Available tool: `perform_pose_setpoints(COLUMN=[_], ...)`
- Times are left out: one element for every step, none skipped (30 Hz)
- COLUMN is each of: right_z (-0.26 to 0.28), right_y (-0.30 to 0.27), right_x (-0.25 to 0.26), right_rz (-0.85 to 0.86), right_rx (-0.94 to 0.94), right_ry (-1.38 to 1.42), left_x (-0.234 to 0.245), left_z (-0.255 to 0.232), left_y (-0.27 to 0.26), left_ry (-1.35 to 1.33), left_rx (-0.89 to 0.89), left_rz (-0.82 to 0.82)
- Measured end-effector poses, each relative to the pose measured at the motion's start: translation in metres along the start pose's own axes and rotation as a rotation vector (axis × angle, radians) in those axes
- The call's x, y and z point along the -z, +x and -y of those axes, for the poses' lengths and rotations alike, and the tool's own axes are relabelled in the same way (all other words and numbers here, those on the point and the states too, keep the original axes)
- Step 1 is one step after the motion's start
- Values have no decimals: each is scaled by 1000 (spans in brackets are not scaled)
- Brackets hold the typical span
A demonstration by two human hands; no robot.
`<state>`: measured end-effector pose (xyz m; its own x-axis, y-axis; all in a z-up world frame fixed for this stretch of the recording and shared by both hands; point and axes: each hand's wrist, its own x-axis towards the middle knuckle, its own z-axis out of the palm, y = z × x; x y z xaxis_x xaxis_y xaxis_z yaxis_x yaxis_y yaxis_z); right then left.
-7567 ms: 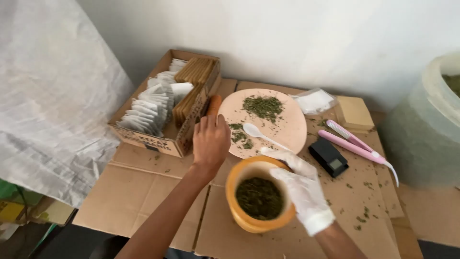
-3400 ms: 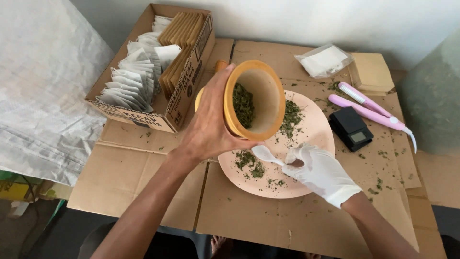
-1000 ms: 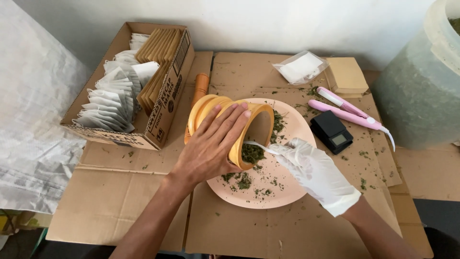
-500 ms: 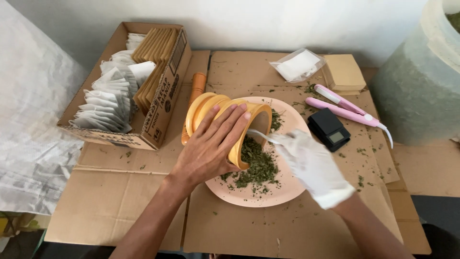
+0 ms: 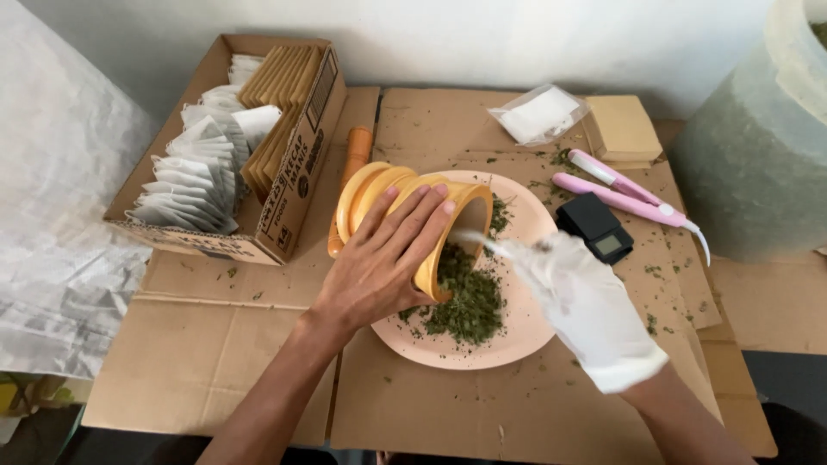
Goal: Filling small filter bags with dried tea leaves using a plastic spoon on a floor-based workspace.
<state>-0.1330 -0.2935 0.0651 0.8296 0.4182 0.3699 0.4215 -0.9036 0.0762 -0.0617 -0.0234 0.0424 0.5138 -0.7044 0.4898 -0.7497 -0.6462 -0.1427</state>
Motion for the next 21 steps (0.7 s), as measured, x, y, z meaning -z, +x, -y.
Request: perform_pose_setpoints(right_z=[6, 10, 14, 17, 16, 16, 16, 17, 17, 18, 18, 18, 17, 16, 16, 14, 12, 10, 8, 7, 6], right_y=[5, 10, 15, 21, 20, 19, 19, 17, 15, 12, 10, 7, 5, 6, 7, 10, 9, 7, 5, -1, -6], right_x=[-1, -13, -25, -36, -36, -36, -37, -37, -38, -39, -40, -40, -40, -33, -26, -19, -16, -13, -10, -13, -16], right_rz=[-48, -53, -83, -114, -117, -110, -103, -103, -90, -73, -70, -56, -42, -40, 7, 50, 48, 57, 66, 69, 80], right_rx=[-125, -131, -91, -49, -55, -60, -64, -61, -67, -75, -75, -87, -98, -98, -149, -198, -195, -189, -182, -181, -204], right_ry=[-49, -52, -391, -732, -737, -573, -410, -409, -164, 81, 82, 325, 569, 569, 674, 777, 775, 740, 704, 705, 649], left_x=[1, -2, -5, -8, -6, -4, -3, -6, -10, -15, -16, -17, -17, -17, -16, -15, -16, -17, -17, -17, -17], left_z=[-2, -2, -3, -3, -3, -4, -4, -3, -1, 0, 0, 0, 1, 0, 0, 2, 3, 2, 2, 2, 3], left_y=[1, 0, -1, -1, 2, 1, 0, 1, 1, 1, 0, 0, -1, -1, -1, 0, 0, -1, -2, -4, -5], left_ry=[-4, -3, 18, 39, 41, 34, 27, 29, -22, -75, -77, -76, -75, -76, -73, -66, -64, -65, -66, -66, -69], left_rx=[-8, -16, -19, -22, -28, -32, -35, -32, -51, -73, -71, -71, -71, -69, -66, -64, -65, -58, -51, -47, -42], left_rz=[2, -1, 34, 67, 62, 57, 52, 52, -88, -226, -225, -218, -211, -210, -211, -216, -219, -224, -229, -227, -218])
